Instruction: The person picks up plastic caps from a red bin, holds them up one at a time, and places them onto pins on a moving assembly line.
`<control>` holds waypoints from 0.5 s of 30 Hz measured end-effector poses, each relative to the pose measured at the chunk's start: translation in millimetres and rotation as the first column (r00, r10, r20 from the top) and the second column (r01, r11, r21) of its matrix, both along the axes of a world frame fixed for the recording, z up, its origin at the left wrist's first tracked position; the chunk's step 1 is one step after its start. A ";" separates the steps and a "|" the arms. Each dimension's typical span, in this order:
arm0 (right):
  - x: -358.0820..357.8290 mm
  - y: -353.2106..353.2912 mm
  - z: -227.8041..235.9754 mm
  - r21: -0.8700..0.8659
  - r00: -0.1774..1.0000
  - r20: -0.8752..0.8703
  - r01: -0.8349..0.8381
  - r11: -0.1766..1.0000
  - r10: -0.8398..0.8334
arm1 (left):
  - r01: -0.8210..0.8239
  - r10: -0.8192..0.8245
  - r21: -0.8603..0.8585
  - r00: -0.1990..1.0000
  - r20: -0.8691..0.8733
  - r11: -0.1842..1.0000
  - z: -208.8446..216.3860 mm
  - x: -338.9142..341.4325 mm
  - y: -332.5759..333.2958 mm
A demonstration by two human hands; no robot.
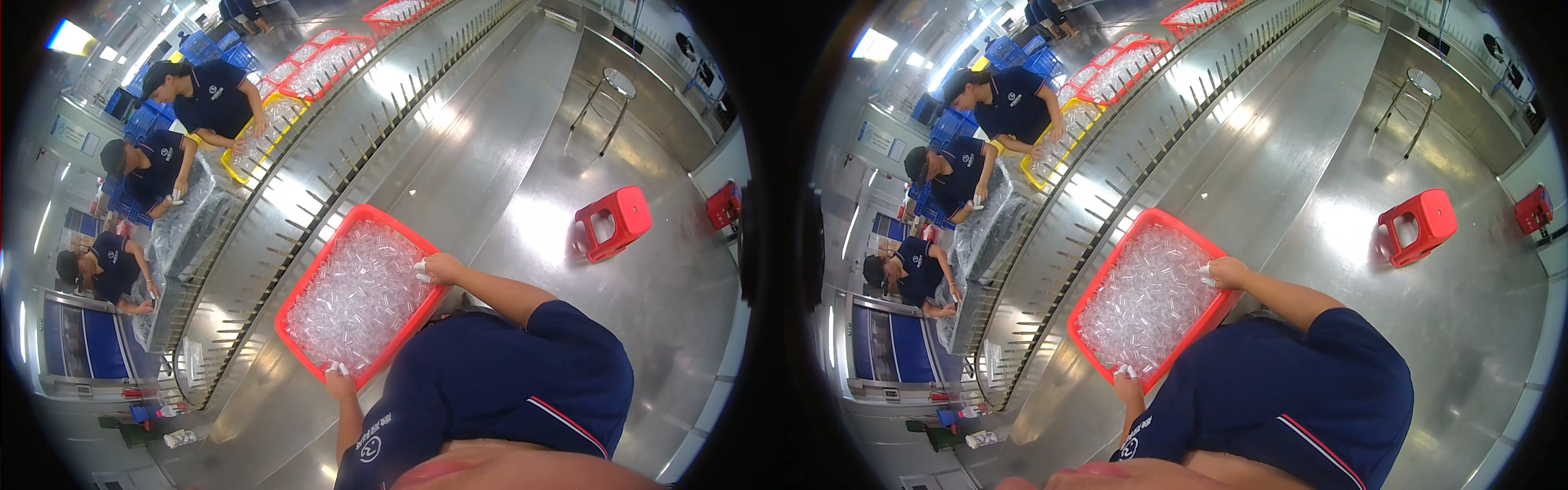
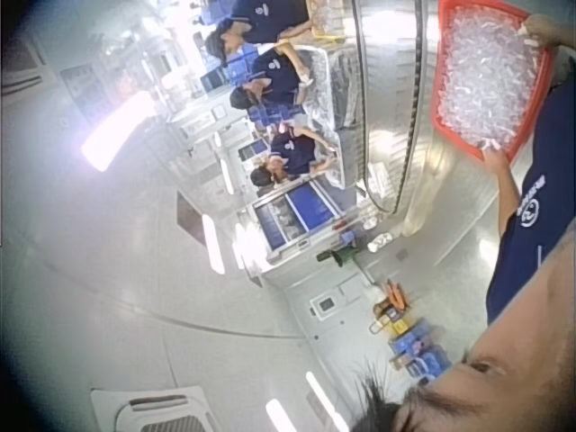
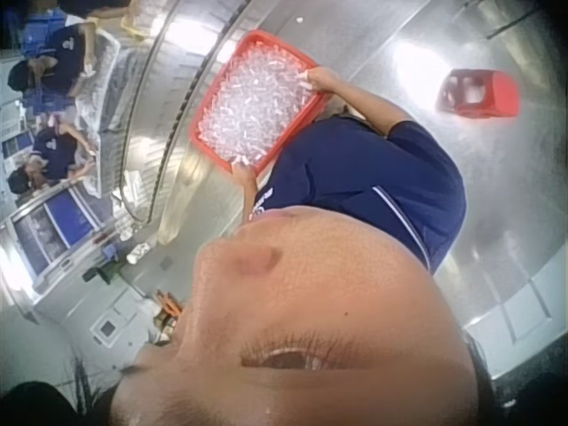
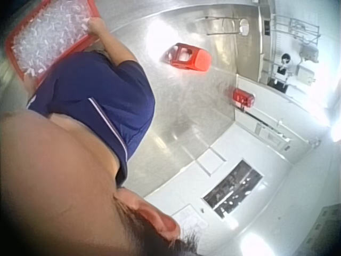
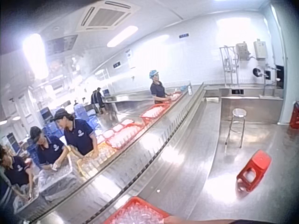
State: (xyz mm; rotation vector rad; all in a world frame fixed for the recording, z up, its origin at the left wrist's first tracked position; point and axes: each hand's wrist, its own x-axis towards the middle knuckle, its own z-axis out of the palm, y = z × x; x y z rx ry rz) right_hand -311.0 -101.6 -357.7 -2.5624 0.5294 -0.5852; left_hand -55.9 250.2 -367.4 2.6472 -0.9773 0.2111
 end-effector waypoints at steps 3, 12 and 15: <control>0.9 0.9 -1.1 -0.009 1.000 0.030 0.001 1.000 -0.001 | -0.008 0.009 0.027 0.999 -0.031 1.000 1.8 1.2 -1.7; 2.0 2.0 -5.0 -0.011 0.998 0.065 0.006 1.000 -0.005 | -0.033 0.035 0.020 0.995 -0.090 0.999 10.2 -3.7 -3.0; 2.4 3.4 -1.3 -0.008 0.999 0.048 0.019 1.000 -0.019 | -0.025 0.026 0.013 0.997 -0.072 1.000 -0.9 1.7 2.2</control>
